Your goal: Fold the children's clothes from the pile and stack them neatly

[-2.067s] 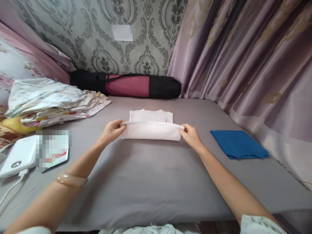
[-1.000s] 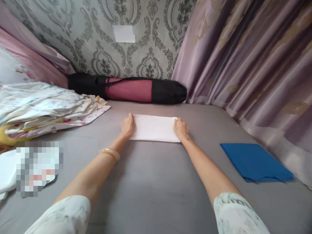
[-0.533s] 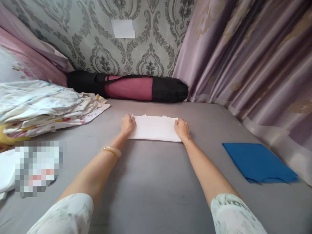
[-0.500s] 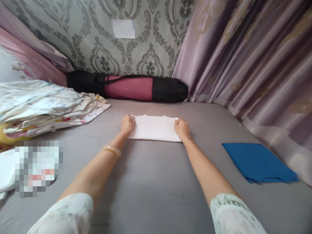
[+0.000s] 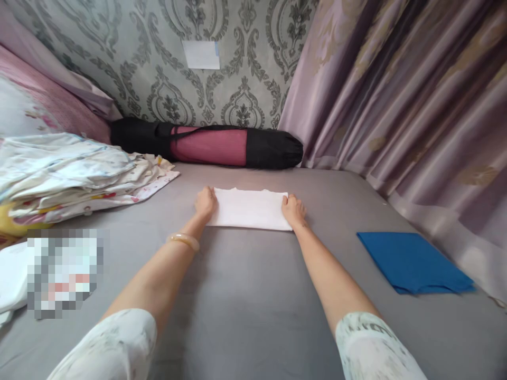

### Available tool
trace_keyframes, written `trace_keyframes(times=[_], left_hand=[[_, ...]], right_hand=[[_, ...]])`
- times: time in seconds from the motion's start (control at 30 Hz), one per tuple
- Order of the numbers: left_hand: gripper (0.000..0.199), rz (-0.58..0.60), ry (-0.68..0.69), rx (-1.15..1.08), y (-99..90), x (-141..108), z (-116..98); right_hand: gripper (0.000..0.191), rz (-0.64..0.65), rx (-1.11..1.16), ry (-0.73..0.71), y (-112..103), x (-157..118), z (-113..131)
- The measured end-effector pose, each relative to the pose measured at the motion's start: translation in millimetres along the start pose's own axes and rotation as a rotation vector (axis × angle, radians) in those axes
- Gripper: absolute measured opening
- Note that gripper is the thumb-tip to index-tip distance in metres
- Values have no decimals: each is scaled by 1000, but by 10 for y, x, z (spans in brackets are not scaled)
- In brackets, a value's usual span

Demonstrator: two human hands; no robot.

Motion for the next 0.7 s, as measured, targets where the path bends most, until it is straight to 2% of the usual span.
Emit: trace_keyframes(times=[0.07, 0.17, 0.23, 0.3, 0.37, 0.4, 0.43, 0.5, 0.57, 0.7], left_hand=[[42, 13, -17, -33, -6, 56, 40], [42, 39, -27, -78, -58, 125, 125], [42, 10, -16, -87, -106, 116, 158], [41, -78, 53, -75, -135, 46, 125], [40, -144, 192, -44, -113, -79, 0], [39, -141, 277, -22, -79, -154, -92], [40, -103, 359, -1, -32, -233, -195], [42, -4, 499, 41, 77, -389, -402], [46, 51, 536, 94, 173, -515, -552], [50, 128, 539, 171, 274, -624, -620]], right_hand=[[40, 23, 12, -11, -21, 29, -14], [41, 124, 47, -12, -107, 85, -47], [42, 179, 61, 9, -190, 89, -49], [41, 115, 65, 28, -273, 31, 1], [41, -31, 66, -5, -322, -95, 124], [41, -89, 64, -64, -323, -177, 210], [42, -92, 62, -150, -302, -264, 307], [43, -19, 43, -402, -210, -432, 499], [45, 36, -2, -589, -87, -559, 635], [50, 109, -52, -637, 108, -641, 686]])
Point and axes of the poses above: each hand's wrist, its own x-axis towards the middle knuckle, its own y-axis out of the palm, z = x × y, the point moved 1 cm from there along x, towards the middle knuckle, and after that the axes turned 5 degrees about y, right-handed, at the moved point
